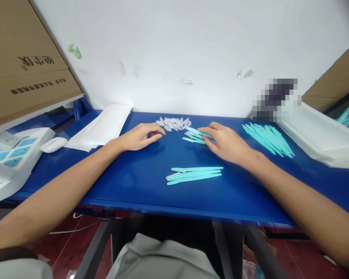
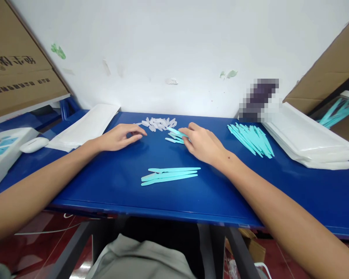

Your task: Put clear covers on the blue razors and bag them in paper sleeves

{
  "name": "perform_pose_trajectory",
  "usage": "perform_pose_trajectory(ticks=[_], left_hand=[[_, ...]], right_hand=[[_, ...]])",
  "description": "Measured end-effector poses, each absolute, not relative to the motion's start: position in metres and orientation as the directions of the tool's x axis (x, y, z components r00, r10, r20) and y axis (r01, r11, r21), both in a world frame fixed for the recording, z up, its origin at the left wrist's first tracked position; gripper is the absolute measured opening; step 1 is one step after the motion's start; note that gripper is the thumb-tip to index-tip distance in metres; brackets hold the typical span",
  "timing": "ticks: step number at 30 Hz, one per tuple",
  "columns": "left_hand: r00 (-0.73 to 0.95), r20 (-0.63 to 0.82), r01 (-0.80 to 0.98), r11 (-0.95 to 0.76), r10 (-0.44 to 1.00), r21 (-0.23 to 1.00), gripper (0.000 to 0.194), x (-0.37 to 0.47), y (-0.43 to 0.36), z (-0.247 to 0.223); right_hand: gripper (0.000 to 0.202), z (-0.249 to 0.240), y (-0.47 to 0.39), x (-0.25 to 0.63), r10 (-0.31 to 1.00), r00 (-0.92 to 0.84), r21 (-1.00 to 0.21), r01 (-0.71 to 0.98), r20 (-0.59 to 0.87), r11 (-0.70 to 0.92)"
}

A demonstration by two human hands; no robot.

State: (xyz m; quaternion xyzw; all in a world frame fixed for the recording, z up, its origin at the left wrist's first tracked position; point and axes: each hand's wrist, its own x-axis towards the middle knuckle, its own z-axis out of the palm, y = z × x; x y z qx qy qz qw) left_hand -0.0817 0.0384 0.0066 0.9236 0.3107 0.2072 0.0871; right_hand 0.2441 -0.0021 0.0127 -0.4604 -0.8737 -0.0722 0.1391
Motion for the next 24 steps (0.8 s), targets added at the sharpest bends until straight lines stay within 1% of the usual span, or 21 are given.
perform_pose_trajectory(ticks=[2, 5, 7, 9, 11, 14, 17, 20, 22, 24], left_hand=[[0.686, 0.378, 0.538, -0.783, 0.622, 0.312, 0.03, -0.088, 0.043, 0.003], [0.587, 0.514, 0.551, -0.774, 0.625, 0.312, 0.026, -0.09, 0.042, 0.002], [0.516, 0.605, 0.573, -0.769, 0.606, 0.283, 0.024, -0.091, 0.039, 0.003], [0.458, 0.661, 0.625, -0.744, 0.595, 0.237, 0.026, -0.092, 0.039, 0.004], [0.41, 0.667, 0.701, -0.683, 0.623, 0.207, 0.027, -0.096, 0.043, 0.004], [0.357, 0.619, 0.791, -0.579, 0.699, 0.197, 0.029, -0.103, 0.051, 0.002], [0.252, 0.628, 0.837, -0.492, 0.736, 0.24, 0.028, -0.109, 0.055, 0.003], [0.153, 0.613, 0.857, -0.413, 0.775, 0.308, 0.025, -0.111, 0.054, 0.006], [0.149, 0.579, 0.869, -0.386, 0.801, 0.31, 0.026, -0.111, 0.053, 0.007], [0.185, 0.55, 0.881, -0.385, 0.814, 0.274, 0.028, -0.113, 0.054, 0.006]], right_hand=[[0.041, 0.009, 0.005, 0.249, 0.805, -0.512, 0.004, 0.845, 0.3, 0.536], [0.04, 0.004, 0.009, 0.249, 0.807, -0.525, 0.048, 0.844, 0.27, 0.533], [0.039, 0.003, 0.009, 0.246, 0.806, -0.529, 0.082, 0.846, 0.267, 0.528], [0.039, 0.003, 0.008, 0.245, 0.805, -0.526, 0.1, 0.848, 0.274, 0.521], [0.04, 0.004, 0.007, 0.245, 0.801, -0.525, 0.102, 0.848, 0.287, 0.52], [0.041, 0.008, 0.004, 0.247, 0.78, -0.53, 0.095, 0.842, 0.331, 0.532], [0.038, 0.014, -0.002, 0.248, 0.755, -0.545, 0.051, 0.821, 0.363, 0.568], [0.036, 0.021, -0.014, 0.242, 0.747, -0.593, -0.039, 0.775, 0.3, 0.631], [0.036, 0.025, -0.024, 0.236, 0.726, -0.646, -0.11, 0.725, 0.237, 0.68], [0.034, 0.027, -0.033, 0.23, 0.695, -0.699, -0.191, 0.668, 0.168, 0.719]])
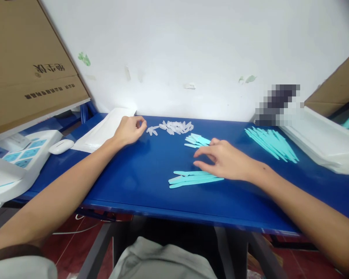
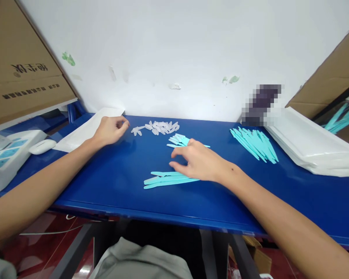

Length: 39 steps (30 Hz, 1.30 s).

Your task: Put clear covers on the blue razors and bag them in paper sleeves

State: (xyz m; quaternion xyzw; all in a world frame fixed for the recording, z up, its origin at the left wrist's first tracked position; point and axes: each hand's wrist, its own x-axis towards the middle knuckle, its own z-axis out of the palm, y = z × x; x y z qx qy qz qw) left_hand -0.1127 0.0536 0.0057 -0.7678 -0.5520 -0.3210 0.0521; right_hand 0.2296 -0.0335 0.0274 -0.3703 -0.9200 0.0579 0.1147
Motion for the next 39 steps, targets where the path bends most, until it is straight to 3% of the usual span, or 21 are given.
perform_pose_trajectory(ticks=[6, 11, 18, 26, 32, 39], left_hand=[[0.295, 0.477, 0.911, -0.394, 0.828, 0.121, 0.033, -0.117, 0.059, -0.001], [0.281, 0.429, 0.928, -0.357, 0.859, 0.107, 0.036, -0.117, 0.059, -0.003], [0.26, 0.41, 0.933, -0.336, 0.874, 0.125, 0.04, -0.112, 0.056, -0.003], [0.26, 0.392, 0.935, -0.332, 0.883, 0.127, 0.042, -0.111, 0.054, -0.002], [0.381, 0.329, 0.904, -0.423, 0.864, 0.065, 0.048, -0.119, 0.058, -0.006], [0.45, 0.235, 0.886, -0.464, 0.862, 0.008, 0.049, -0.123, 0.059, -0.007]], right_hand=[[0.022, 0.028, -0.043, 0.224, 0.597, -0.801, -0.307, 0.558, 0.047, 0.771], [0.024, 0.023, -0.035, 0.226, 0.602, -0.798, -0.353, 0.558, 0.019, 0.751], [0.025, 0.018, -0.023, 0.231, 0.65, -0.758, -0.353, 0.597, 0.047, 0.721], [0.029, 0.017, -0.021, 0.234, 0.66, -0.748, -0.248, 0.627, 0.077, 0.739], [0.033, 0.021, -0.021, 0.236, 0.614, -0.782, -0.288, 0.566, 0.111, 0.772], [0.031, 0.022, -0.022, 0.237, 0.662, -0.746, -0.317, 0.613, 0.067, 0.723]])
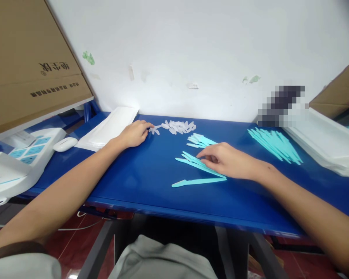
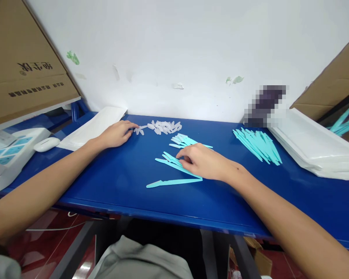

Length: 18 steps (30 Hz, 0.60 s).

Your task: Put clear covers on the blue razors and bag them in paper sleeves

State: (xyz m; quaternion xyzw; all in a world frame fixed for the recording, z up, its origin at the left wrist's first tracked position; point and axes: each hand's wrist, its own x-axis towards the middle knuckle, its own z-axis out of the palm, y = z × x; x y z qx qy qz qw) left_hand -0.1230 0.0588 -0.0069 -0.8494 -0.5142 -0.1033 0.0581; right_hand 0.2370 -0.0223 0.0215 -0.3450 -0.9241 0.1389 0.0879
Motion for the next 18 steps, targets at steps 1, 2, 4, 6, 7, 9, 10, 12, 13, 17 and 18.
perform_pose_trajectory(ticks=[1, 2, 4, 6, 7, 9, 10, 12, 13, 17, 18], left_hand=[[0.452, 0.227, 0.886, -0.464, 0.863, 0.001, 0.049, -0.123, 0.058, -0.006], [0.456, 0.222, 0.885, -0.465, 0.862, -0.009, 0.048, -0.122, 0.057, -0.005], [0.464, 0.215, 0.883, -0.468, 0.859, -0.034, 0.047, -0.12, 0.055, -0.002], [0.471, 0.208, 0.881, -0.472, 0.858, -0.048, 0.047, -0.117, 0.053, 0.0], [0.475, 0.203, 0.878, -0.476, 0.856, -0.047, 0.047, -0.116, 0.051, 0.0], [0.488, 0.191, 0.871, -0.49, 0.852, -0.037, 0.047, -0.112, 0.048, 0.003], [0.495, 0.184, 0.867, -0.498, 0.849, -0.029, 0.046, -0.11, 0.046, 0.005], [0.526, 0.161, 0.847, -0.531, 0.835, -0.015, 0.045, -0.106, 0.041, 0.01], [0.553, 0.141, 0.83, -0.557, 0.821, -0.007, 0.044, -0.105, 0.038, 0.013], [0.649, 0.041, 0.759, -0.65, 0.76, 0.043, 0.038, -0.103, 0.028, 0.024], [0.654, 0.033, 0.753, -0.655, 0.755, 0.056, 0.037, -0.102, 0.026, 0.026]], right_hand=[[0.031, 0.022, -0.023, 0.236, 0.667, -0.742, -0.318, 0.619, 0.06, 0.718], [0.031, 0.022, -0.024, 0.236, 0.671, -0.739, -0.318, 0.624, 0.055, 0.714], [0.031, 0.023, -0.025, 0.234, 0.676, -0.736, -0.319, 0.632, 0.039, 0.706], [0.029, 0.023, -0.025, 0.233, 0.688, -0.726, -0.327, 0.647, 0.015, 0.689], [0.028, 0.024, -0.025, 0.233, 0.696, -0.718, -0.331, 0.656, 0.002, 0.678], [0.025, 0.024, -0.025, 0.233, 0.715, -0.699, -0.331, 0.679, -0.018, 0.655], [0.024, 0.025, -0.024, 0.233, 0.727, -0.686, -0.323, 0.694, -0.022, 0.644], [0.024, 0.025, -0.024, 0.234, 0.747, -0.665, -0.288, 0.718, -0.014, 0.634], [0.024, 0.025, -0.023, 0.234, 0.751, -0.661, -0.262, 0.725, -0.003, 0.637], [0.033, 0.024, -0.024, 0.234, 0.74, -0.672, -0.154, 0.728, 0.031, 0.668], [0.035, 0.024, -0.024, 0.234, 0.74, -0.672, -0.139, 0.73, 0.032, 0.669]])
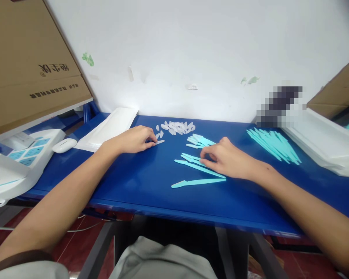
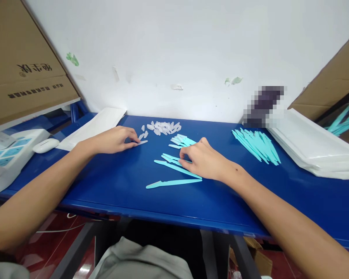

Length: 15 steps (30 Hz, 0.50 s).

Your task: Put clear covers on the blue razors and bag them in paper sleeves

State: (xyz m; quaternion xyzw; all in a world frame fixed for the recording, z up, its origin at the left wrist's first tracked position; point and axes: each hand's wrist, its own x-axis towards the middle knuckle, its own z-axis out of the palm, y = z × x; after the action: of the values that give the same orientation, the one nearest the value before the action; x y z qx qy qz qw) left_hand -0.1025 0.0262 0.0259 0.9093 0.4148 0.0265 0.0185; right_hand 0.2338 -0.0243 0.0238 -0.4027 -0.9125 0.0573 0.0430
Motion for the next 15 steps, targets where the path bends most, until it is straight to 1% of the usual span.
perform_pose_trajectory(ticks=[3, 6, 9, 12, 15], left_hand=[[0.658, 0.056, 0.746, -0.661, 0.751, 0.082, 0.035, -0.103, 0.023, 0.028], [0.626, 0.096, 0.772, -0.632, 0.774, 0.067, 0.034, -0.102, 0.022, 0.026], [0.528, 0.155, 0.843, -0.538, 0.835, 0.023, 0.047, -0.1, 0.021, 0.023], [0.467, 0.175, 0.881, -0.472, 0.867, -0.011, 0.06, -0.096, 0.021, 0.019], [0.484, 0.179, 0.872, -0.489, 0.856, -0.021, 0.059, -0.094, 0.022, 0.012]], right_hand=[[0.038, 0.023, -0.025, 0.234, 0.747, -0.665, -0.142, 0.737, 0.023, 0.661], [0.035, 0.022, -0.024, 0.234, 0.748, -0.664, -0.187, 0.734, 0.006, 0.653], [0.031, 0.021, -0.023, 0.234, 0.743, -0.669, -0.242, 0.721, -0.001, 0.649], [0.033, 0.021, -0.022, 0.234, 0.754, -0.656, -0.251, 0.734, -0.022, 0.631], [0.034, 0.022, -0.022, 0.234, 0.769, -0.638, -0.229, 0.754, -0.034, 0.616]])
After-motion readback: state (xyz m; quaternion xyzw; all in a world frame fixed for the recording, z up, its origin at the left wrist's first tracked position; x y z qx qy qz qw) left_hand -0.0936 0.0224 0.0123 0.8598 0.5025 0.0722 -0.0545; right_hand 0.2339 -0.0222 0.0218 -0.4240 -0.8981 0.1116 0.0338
